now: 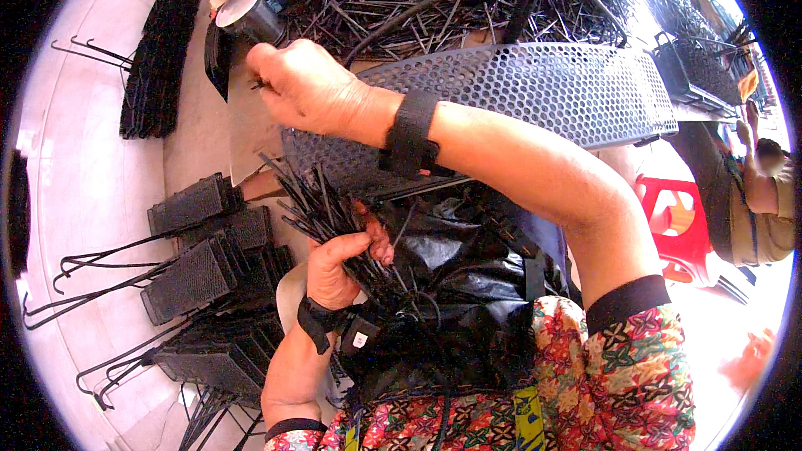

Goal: The person inserts black plastic bristles into the holes of a curved gray plastic base by hand to assemble a brush.

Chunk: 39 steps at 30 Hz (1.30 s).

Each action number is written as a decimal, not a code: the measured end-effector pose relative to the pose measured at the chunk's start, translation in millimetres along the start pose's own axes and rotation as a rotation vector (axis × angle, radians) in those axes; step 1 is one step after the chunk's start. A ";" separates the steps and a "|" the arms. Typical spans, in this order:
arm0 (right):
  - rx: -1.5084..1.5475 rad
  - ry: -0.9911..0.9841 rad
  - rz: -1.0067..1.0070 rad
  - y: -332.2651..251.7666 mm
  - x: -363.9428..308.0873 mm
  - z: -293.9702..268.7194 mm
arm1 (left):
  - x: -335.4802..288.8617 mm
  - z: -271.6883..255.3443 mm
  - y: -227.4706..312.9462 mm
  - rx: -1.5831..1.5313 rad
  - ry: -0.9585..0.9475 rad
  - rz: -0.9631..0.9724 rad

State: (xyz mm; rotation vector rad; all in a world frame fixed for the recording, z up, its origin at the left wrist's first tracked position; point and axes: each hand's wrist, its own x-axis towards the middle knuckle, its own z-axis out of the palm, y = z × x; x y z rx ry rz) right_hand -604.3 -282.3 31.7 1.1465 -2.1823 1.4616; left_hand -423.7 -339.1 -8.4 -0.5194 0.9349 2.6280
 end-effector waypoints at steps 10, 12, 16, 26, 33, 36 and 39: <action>-0.403 -0.261 -0.408 4.1 0.1 4.7 | 1.9 -2.0 -3.1 -0.005 -0.025 -0.018; -0.238 -0.240 -0.173 3.7 -1.5 -1.0 | 2.9 0.2 -4.4 -0.013 -0.011 -0.024; 0.187 -0.505 0.318 -16.4 -8.6 -20.1 | 0.2 -4.3 -2.7 -0.024 -0.009 -0.023; 0.240 -0.502 0.314 -27.9 -27.1 -35.1 | 2.5 6.5 0.1 0.078 0.019 0.032; 0.202 0.011 0.349 -8.7 1.6 -40.6 | 1.9 5.3 0.7 0.117 0.038 0.044; -0.019 0.093 0.173 -3.1 -2.4 -27.3 | 2.8 6.8 1.8 0.116 0.034 0.039; -0.095 0.111 0.057 4.5 -3.5 -12.7 | 2.1 8.9 2.1 0.128 0.068 0.045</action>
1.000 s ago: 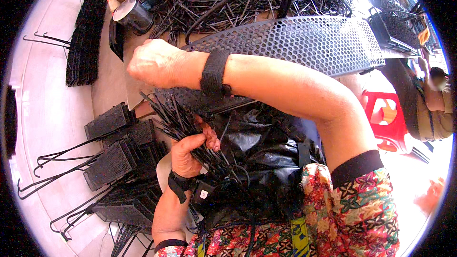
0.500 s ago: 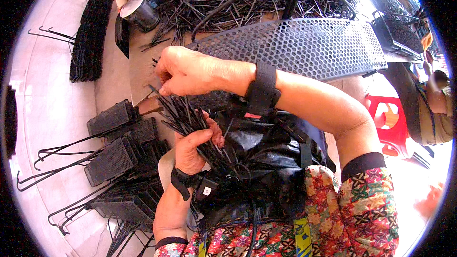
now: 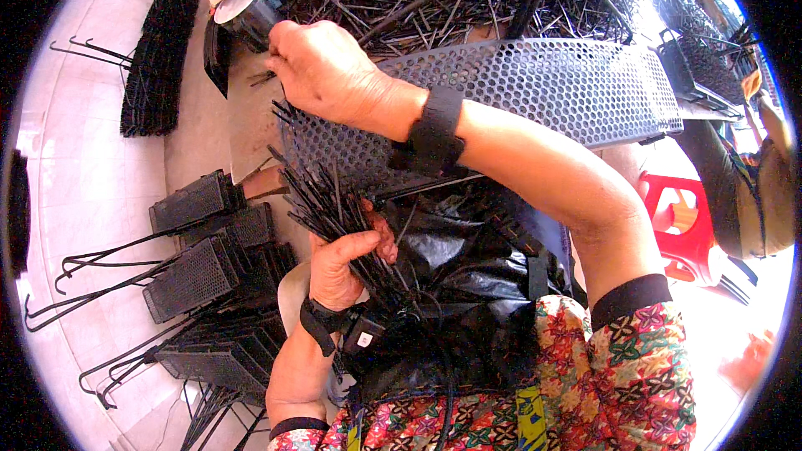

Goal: The person inserts black plastic bristles into the holes of a curved gray plastic base by hand to assemble a brush.

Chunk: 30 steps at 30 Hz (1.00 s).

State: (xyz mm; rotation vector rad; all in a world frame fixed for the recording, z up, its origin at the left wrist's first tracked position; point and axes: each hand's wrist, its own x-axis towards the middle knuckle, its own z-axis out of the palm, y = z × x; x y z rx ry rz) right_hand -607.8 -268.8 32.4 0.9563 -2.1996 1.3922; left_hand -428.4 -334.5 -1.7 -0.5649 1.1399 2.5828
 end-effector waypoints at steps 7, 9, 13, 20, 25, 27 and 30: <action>-0.273 -0.298 -0.247 1.3 -1.2 9.4 | 2.0 -4.8 -2.9 -0.015 -0.037 -0.022; -0.413 -0.409 -0.335 -2.6 -0.1 8.2 | 2.5 -4.3 -1.9 -0.005 -0.044 -0.018; -0.350 -0.317 -0.251 -10.5 -0.1 3.3 | 3.5 -3.3 -1.9 0.033 -0.035 0.009; 0.344 -0.629 0.292 -32.7 -16.4 -21.9 | 1.8 -1.6 0.1 0.056 -0.032 0.025; 0.381 -0.226 0.361 -28.2 -4.2 -30.3 | 0.5 -2.0 2.2 0.073 -0.044 0.031; 0.316 -0.059 0.258 -16.7 4.5 -25.2 | 0.0 -1.4 2.7 0.069 -0.037 0.049; 0.073 0.012 0.071 -9.5 4.7 -13.8 | 0.9 -1.5 2.9 0.081 -0.049 0.065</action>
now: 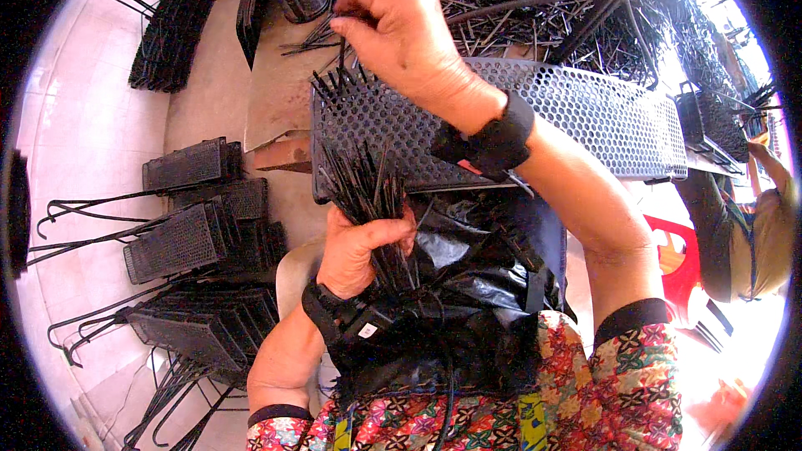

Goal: The person inserts black plastic bristles into the holes of a curved gray plastic base by hand to assemble a brush.

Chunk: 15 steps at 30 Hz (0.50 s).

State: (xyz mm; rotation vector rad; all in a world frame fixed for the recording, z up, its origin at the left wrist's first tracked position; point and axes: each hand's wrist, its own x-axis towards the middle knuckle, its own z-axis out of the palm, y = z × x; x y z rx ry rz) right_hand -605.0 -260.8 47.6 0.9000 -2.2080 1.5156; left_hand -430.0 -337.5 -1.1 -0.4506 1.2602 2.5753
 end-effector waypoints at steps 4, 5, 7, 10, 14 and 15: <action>-0.169 -0.036 -0.190 0.9 -0.2 8.6 | 0.1 1.7 0.4 0.010 0.013 -0.015; -0.166 -0.043 -0.229 2.0 0.8 10.1 | 0.3 2.2 0.6 0.006 0.011 -0.011; -0.198 -0.056 -0.344 4.2 0.9 12.9 | 0.8 2.2 1.0 -0.001 0.009 -0.002; -0.216 -0.061 -0.417 4.6 1.8 16.6 | 0.3 1.2 0.6 0.015 0.017 -0.025; -0.171 -0.049 -0.365 3.2 -0.5 15.7 | 0.5 -0.1 0.6 0.012 0.010 -0.028; -0.156 -0.044 -0.342 2.3 -0.9 14.1 | 0.8 -0.3 -0.4 0.008 0.006 -0.025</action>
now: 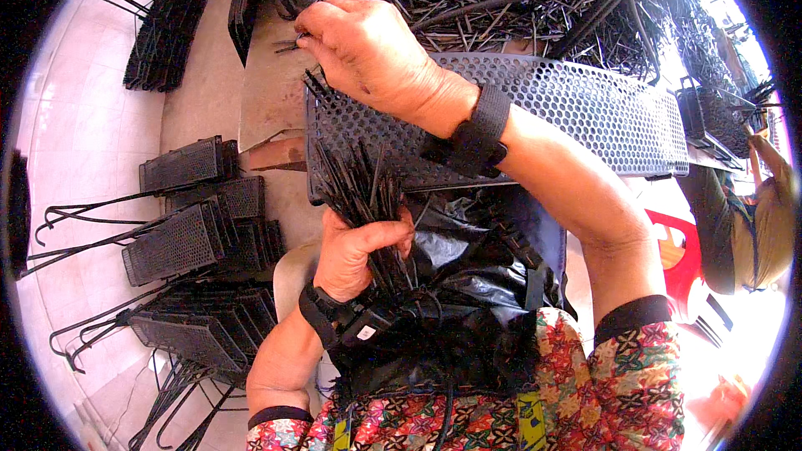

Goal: The person inserts black plastic bristles into the holes of a curved gray plastic base by hand to assemble a brush.

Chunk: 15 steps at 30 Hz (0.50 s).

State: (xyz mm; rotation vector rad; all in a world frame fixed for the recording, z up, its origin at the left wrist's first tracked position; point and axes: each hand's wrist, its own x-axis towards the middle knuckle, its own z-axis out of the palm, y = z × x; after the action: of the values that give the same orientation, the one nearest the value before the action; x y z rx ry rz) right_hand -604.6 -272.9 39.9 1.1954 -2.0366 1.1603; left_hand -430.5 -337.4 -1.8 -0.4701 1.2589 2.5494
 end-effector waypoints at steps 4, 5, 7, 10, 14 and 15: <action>-0.037 -0.036 -0.078 1.4 -0.2 3.0 | 0.5 0.7 1.1 0.030 -0.011 0.023; -0.105 -0.121 -0.110 3.3 -0.9 2.5 | 0.6 1.3 1.1 0.026 -0.011 0.021; -0.233 -0.292 -0.172 8.4 -3.9 3.7 | 0.5 0.8 0.3 0.017 -0.005 0.015; -0.238 -0.315 -0.201 8.4 -6.1 -0.4 | -0.1 0.7 -0.1 -0.008 0.011 -0.013; 0.135 -0.367 0.289 -9.4 -13.0 -16.8 | -0.5 -1.8 -2.2 0.008 0.012 -0.008; 0.293 -0.434 0.500 -18.2 -14.9 -29.8 | -0.3 -0.5 -1.8 0.010 0.011 -0.009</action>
State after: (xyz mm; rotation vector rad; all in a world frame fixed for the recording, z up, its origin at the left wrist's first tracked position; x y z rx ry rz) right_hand -581.4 -245.2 51.4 1.1834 -2.6693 1.5842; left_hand -429.5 -336.7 -3.3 -0.4875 1.2699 2.5355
